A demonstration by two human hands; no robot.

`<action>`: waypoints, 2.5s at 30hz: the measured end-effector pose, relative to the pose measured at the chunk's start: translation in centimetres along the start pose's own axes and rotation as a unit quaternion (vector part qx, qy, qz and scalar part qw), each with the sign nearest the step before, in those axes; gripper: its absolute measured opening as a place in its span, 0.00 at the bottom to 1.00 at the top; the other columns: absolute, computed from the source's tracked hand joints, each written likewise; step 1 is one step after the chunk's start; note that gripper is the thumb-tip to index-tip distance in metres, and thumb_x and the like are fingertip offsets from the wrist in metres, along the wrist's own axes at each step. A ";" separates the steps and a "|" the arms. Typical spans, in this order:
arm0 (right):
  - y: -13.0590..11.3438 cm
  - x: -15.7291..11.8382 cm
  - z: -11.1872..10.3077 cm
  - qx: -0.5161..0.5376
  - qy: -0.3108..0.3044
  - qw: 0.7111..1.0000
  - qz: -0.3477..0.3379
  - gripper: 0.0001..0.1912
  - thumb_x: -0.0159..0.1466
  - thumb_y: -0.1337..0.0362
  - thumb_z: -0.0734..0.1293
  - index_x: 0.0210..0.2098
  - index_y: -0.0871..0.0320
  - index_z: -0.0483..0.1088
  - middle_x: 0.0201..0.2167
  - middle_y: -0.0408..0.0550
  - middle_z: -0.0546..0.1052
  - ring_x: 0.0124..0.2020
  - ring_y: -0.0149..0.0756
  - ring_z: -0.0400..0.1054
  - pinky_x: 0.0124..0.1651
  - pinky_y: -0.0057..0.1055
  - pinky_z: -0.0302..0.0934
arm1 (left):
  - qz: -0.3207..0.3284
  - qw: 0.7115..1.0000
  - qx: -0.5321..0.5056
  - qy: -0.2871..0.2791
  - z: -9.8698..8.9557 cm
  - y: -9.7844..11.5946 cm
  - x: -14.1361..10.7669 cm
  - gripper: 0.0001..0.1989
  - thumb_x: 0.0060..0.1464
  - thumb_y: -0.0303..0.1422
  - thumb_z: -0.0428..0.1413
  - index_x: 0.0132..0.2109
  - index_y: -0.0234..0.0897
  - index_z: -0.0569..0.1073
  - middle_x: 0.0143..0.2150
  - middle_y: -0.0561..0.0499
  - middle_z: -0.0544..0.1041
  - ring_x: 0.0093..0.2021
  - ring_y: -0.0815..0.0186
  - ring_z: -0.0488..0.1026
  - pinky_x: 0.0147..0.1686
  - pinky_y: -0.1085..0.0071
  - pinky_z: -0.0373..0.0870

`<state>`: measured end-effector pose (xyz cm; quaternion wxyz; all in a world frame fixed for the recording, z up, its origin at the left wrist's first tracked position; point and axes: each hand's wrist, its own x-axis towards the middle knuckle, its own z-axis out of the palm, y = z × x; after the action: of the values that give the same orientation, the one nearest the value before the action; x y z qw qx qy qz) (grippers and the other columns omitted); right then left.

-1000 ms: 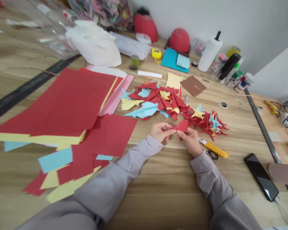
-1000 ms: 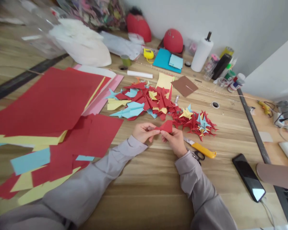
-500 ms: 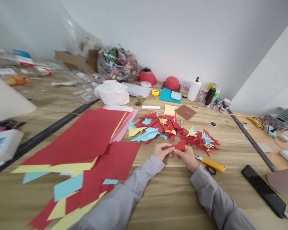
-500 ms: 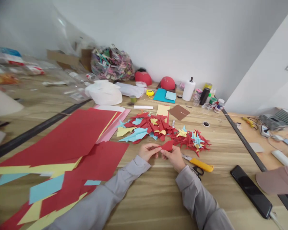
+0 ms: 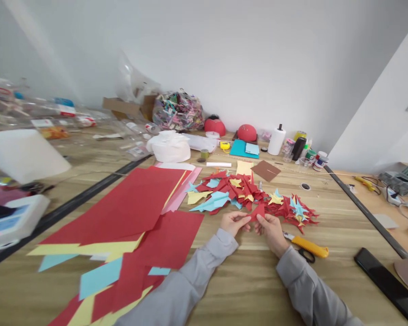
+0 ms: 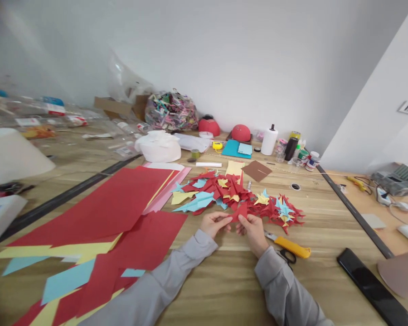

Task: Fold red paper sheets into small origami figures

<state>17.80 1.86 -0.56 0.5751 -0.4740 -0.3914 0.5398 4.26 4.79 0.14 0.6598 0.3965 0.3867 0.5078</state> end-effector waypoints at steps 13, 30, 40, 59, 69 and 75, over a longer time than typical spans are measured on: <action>-0.2 -0.5 0.0 -0.038 -0.023 0.999 0.006 0.19 0.51 0.51 0.71 0.20 0.61 0.69 0.14 0.43 0.72 0.13 0.26 0.62 0.17 0.23 0.55 | -0.019 0.999 0.020 -0.040 -0.5 -0.5 0.1 0.22 0.25 0.43 0.68 0.24 0.30 0.73 0.13 0.51 0.71 0.13 0.65 0.68 0.14 0.70 0.68; -0.8 -0.7 0.2 -0.054 -0.013 0.998 -0.002 0.20 0.52 0.49 0.69 0.19 0.61 0.69 0.14 0.43 0.72 0.14 0.25 0.62 0.18 0.23 0.56 | -0.025 0.999 -0.002 -0.023 -0.8 -0.2 0.3 0.17 0.27 0.40 0.67 0.23 0.31 0.75 0.14 0.51 0.72 0.14 0.67 0.69 0.15 0.72 0.68; -0.6 -0.7 0.1 -0.052 -0.025 0.998 -0.031 0.14 0.50 0.56 0.72 0.22 0.60 0.70 0.15 0.41 0.71 0.16 0.25 0.62 0.20 0.22 0.56 | 0.030 0.998 0.048 -0.019 -0.6 -0.2 0.0 0.17 0.30 0.41 0.66 0.24 0.30 0.74 0.12 0.52 0.71 0.12 0.69 0.67 0.14 0.74 0.66; -0.4 -0.8 -0.1 -0.092 -0.037 0.993 -0.058 0.15 0.52 0.55 0.71 0.19 0.60 0.68 0.13 0.41 0.70 0.15 0.25 0.61 0.20 0.24 0.57 | 0.016 0.995 0.069 -0.075 -0.6 0.2 -0.6 0.13 0.30 0.34 0.67 0.26 0.30 0.76 0.18 0.50 0.75 0.16 0.70 0.69 0.19 0.73 0.69; -0.6 -0.9 0.0 -0.083 -0.012 0.996 -0.042 0.15 0.50 0.55 0.72 0.20 0.60 0.68 0.12 0.39 0.68 0.13 0.25 0.58 0.18 0.24 0.54 | 0.016 0.993 0.067 -0.091 -0.2 0.0 -0.9 0.19 0.31 0.35 0.67 0.33 0.29 0.76 0.22 0.49 0.77 0.18 0.69 0.71 0.21 0.72 0.71; -0.6 -0.9 0.1 -0.078 -0.003 0.995 -0.059 0.14 0.51 0.55 0.72 0.21 0.59 0.69 0.15 0.40 0.70 0.16 0.26 0.60 0.21 0.24 0.56 | -0.013 0.995 0.056 -0.086 -0.3 0.2 -0.6 0.17 0.25 0.35 0.68 0.27 0.30 0.75 0.15 0.53 0.72 0.14 0.69 0.69 0.17 0.74 0.68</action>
<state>17.74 1.01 0.13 0.5664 -0.4918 -0.4611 0.4740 3.83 4.28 0.31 0.6738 0.4701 0.3611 0.4411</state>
